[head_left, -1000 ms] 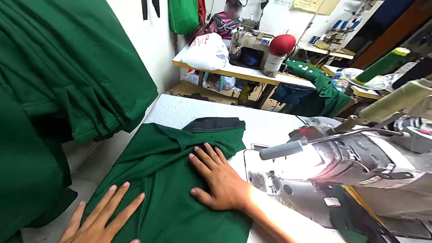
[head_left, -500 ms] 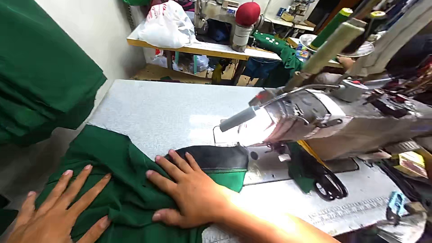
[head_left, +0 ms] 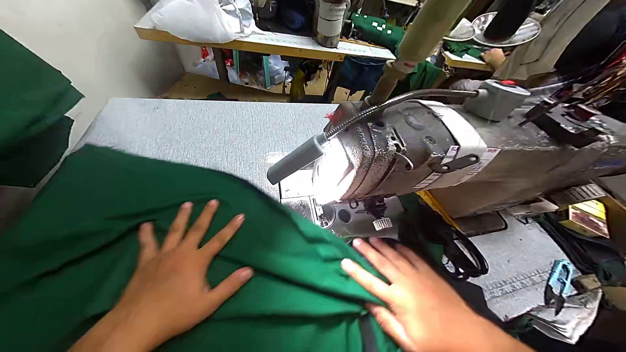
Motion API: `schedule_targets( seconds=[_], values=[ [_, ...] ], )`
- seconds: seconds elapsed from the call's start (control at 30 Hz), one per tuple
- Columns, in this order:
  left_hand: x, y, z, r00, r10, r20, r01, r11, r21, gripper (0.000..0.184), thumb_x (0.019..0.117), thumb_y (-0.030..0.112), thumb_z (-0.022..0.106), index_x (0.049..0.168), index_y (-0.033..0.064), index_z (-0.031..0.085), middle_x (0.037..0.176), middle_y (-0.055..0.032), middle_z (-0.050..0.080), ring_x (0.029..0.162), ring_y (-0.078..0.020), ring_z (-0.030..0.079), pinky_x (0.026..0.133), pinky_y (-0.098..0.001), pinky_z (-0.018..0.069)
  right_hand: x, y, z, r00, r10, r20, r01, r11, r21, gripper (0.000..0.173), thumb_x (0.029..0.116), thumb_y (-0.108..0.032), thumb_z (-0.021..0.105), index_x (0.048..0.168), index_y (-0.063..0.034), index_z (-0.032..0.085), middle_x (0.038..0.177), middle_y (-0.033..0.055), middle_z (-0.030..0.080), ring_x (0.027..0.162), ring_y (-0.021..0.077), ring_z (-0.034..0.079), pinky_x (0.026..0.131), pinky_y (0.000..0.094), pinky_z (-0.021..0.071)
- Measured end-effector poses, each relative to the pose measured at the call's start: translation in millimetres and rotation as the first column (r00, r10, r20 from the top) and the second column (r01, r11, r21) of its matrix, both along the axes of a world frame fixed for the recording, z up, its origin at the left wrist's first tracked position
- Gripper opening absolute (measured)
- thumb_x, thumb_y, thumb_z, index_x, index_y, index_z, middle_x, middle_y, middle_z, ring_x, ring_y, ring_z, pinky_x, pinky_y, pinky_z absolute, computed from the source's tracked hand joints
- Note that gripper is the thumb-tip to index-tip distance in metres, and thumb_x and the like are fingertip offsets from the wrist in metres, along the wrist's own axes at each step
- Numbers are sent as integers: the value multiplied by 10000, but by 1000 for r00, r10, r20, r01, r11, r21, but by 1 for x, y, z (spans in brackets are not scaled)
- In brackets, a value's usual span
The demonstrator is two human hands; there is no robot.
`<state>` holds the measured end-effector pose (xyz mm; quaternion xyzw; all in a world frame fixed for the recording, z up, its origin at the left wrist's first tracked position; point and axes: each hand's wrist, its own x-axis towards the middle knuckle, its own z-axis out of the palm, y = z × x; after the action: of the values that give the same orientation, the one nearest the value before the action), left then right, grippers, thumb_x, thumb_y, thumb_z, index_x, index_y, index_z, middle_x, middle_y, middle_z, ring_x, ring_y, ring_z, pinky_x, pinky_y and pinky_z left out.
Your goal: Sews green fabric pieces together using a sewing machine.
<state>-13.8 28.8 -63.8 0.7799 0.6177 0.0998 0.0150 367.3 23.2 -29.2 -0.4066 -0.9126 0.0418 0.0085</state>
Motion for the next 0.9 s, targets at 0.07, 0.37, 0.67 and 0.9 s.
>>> schedule_targets(
  seconds=[0.07,0.37,0.67,0.9],
  values=[
    [31,24,4,999,39,-23,-41,997,-64,887,843,902,226,1529,394,470,1626,-135,384,1483,-517,297,1050,-865,154,22,21,2,998,-23,65,15,993,114,502,1015,-419,408,1492,-322,532,1525,115,533,1383,384,522,1021,718,430],
    [84,151,6,966,127,224,-89,981,-172,612,1010,588,344,1556,326,438,1643,-77,363,1538,-403,236,1128,-804,63,13,119,21,826,-522,212,470,846,252,329,963,-245,680,1157,18,705,1151,309,673,1134,506,629,901,735,469],
    [-21,94,44,943,-111,314,54,981,184,470,1063,381,410,1249,66,706,1297,-134,690,1251,-278,638,1060,-538,497,-34,68,-22,982,-103,-160,129,978,163,496,1043,-483,389,1300,-213,716,1222,58,736,1192,271,670,1016,551,518],
    [-20,123,22,987,156,-26,-157,947,-280,705,962,769,188,1583,459,313,1684,-99,259,1537,-487,159,1023,-894,93,-21,105,4,926,-353,135,371,917,-148,781,930,-784,388,1221,-135,712,1207,166,703,1233,350,622,1025,640,452]
  ],
)
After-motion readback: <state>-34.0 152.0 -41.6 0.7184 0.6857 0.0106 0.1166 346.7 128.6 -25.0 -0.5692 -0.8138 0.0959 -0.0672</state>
